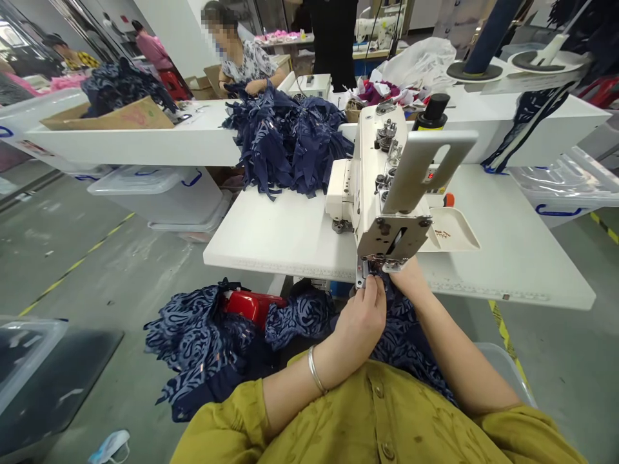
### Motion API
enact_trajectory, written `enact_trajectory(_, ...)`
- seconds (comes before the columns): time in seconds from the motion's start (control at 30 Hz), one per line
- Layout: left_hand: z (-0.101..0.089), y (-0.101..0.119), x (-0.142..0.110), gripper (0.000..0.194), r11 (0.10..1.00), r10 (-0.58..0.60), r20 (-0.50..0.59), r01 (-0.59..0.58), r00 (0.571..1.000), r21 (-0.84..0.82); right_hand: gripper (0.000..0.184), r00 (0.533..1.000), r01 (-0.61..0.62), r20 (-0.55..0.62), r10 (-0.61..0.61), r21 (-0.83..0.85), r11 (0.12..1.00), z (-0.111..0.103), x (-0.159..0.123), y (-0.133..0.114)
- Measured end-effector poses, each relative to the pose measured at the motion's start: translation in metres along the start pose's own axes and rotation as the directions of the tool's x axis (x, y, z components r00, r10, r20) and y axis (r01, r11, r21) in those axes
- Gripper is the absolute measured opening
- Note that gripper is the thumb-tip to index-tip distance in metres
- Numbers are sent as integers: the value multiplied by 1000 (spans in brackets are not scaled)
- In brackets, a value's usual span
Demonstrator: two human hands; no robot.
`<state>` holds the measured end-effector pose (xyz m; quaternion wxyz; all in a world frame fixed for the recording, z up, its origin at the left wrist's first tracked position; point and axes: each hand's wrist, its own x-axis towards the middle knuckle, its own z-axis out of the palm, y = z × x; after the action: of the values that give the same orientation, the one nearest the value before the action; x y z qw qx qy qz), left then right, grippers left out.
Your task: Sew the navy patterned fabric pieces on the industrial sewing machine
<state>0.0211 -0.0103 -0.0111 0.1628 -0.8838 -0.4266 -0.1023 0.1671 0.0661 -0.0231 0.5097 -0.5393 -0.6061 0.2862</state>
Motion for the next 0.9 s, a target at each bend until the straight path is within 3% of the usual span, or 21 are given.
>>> enact_trajectory(0.2,7,3,1,46,999,-31,-6,31,1000,-11,23,975,-88,-202,94,38,995,9,-34,13)
enact_trajectory(0.3,7,-1,-2,40,1000,-13,16,13,1000,-14,33,983,-70,-164,80,63,996,17,-64,41)
enact_trajectory(0.37,-2,-9,-4,40,994,44,57,-38,997,-104,42,999,-37,7,36,62,997,21,-85,65)
enact_trajectory(0.47,-26,-27,-10,33,876,202,114,-127,973,-466,45,954,21,301,-5,-52,998,20,-113,96)
enact_trajectory(0.53,-39,-44,-17,27,683,300,113,-131,947,-719,36,855,94,518,-4,-148,985,10,-129,110)
enact_trajectory(0.6,-39,-62,-25,23,545,283,133,-45,950,-837,25,752,138,656,68,-257,956,-8,-140,117)
enact_trajectory(0.67,-24,-77,-33,22,566,100,221,127,970,-815,18,716,89,664,216,-394,915,-30,-145,116)
enact_trajectory(0.77,10,-84,-43,18,726,-224,299,364,927,-584,16,666,-115,630,399,-442,890,-59,-140,94)
enact_trajectory(0.83,23,-73,-44,27,789,-224,255,329,941,-519,21,639,-198,670,377,-330,923,-70,-131,64)
enact_trajectory(0.9,21,-53,-39,50,720,-11,221,161,975,-675,23,681,-172,679,274,-216,961,-71,-121,28)
